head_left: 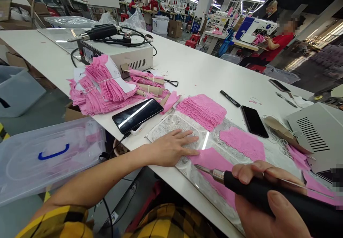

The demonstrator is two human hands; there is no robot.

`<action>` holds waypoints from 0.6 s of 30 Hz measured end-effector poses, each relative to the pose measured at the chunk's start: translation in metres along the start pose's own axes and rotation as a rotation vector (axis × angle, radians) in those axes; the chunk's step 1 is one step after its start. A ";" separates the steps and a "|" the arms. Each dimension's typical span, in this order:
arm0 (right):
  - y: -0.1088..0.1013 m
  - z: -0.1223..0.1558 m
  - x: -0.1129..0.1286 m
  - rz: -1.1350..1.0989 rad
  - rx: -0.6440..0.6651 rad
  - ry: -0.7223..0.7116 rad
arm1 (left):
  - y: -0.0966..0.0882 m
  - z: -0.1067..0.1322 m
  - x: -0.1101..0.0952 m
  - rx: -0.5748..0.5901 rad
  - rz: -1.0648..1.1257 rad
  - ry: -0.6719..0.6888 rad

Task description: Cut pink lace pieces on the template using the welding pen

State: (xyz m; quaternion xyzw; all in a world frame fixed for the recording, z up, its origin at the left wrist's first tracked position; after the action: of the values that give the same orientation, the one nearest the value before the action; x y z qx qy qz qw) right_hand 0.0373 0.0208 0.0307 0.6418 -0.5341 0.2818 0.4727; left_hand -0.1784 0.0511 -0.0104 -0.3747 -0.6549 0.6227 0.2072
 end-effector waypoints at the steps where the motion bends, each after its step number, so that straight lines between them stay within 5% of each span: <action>1: 0.000 0.000 -0.001 0.000 0.000 -0.002 | 0.000 0.000 0.000 -0.003 0.004 -0.004; 18: 0.006 0.002 -0.006 0.017 0.032 -0.018 | 0.001 -0.002 -0.002 -0.094 0.020 0.008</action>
State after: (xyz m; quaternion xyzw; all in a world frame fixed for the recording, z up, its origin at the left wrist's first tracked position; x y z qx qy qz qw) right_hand 0.0300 0.0211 0.0265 0.6472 -0.5391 0.2887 0.4551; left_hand -0.1757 0.0506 -0.0108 -0.3928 -0.6790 0.5918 0.1857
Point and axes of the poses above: each hand's wrist, its own z-axis away from the middle knuckle, its own y-axis out of the palm, x = y × z, the point moved 1 cm from there along -z, towards the middle knuckle, and after that the axes turned 2 degrees about y, right-handed, at the moved point
